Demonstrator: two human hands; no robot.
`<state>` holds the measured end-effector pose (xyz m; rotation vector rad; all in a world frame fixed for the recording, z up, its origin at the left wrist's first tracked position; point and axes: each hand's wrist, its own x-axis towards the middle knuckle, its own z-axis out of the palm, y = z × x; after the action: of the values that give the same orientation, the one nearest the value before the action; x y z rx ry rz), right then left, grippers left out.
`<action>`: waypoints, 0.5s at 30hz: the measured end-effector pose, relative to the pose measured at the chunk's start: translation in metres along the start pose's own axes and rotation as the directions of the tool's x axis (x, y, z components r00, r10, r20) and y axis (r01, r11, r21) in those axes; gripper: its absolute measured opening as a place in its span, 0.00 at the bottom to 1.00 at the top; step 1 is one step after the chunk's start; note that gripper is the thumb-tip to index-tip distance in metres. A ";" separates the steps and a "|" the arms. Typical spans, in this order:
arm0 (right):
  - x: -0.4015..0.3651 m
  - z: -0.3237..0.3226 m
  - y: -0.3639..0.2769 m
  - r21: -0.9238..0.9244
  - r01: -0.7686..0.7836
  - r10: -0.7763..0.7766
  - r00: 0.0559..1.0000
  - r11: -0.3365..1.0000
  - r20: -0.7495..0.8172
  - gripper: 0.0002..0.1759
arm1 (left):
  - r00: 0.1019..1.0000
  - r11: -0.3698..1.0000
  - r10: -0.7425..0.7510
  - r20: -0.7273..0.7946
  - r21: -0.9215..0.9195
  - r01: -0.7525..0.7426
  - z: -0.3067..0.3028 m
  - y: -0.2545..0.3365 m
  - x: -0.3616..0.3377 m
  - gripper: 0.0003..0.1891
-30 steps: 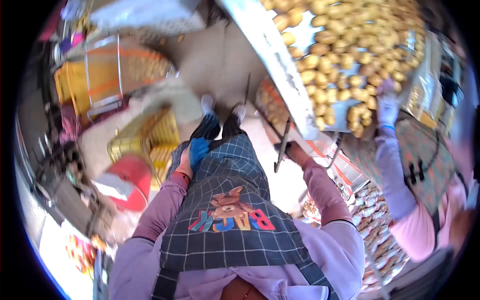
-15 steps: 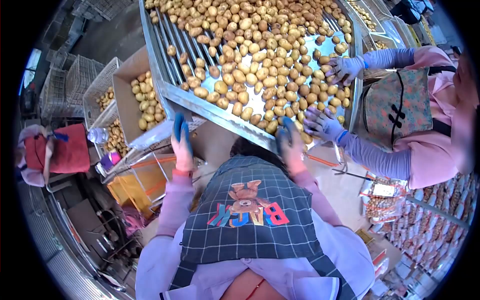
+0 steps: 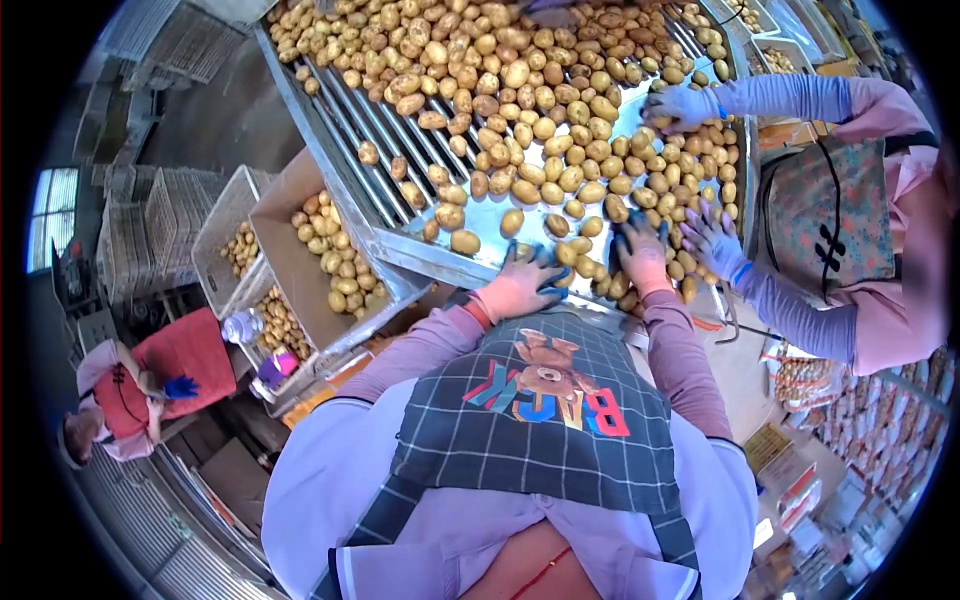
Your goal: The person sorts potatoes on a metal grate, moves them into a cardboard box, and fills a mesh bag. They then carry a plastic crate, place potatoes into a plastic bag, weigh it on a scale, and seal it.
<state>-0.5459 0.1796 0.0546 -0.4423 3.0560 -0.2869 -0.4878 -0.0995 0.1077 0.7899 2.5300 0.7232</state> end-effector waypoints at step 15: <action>0.013 -0.001 -0.102 0.247 -0.464 0.513 0.834 0.851 -0.201 0.29 | 0.987 0.939 0.102 0.125 -0.340 -0.054 -0.055 -0.112 -0.011 0.28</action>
<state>-0.5301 0.0796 0.0741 0.4309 3.1944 -0.6417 -0.5528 -0.2047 0.0889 0.7929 2.1776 1.0519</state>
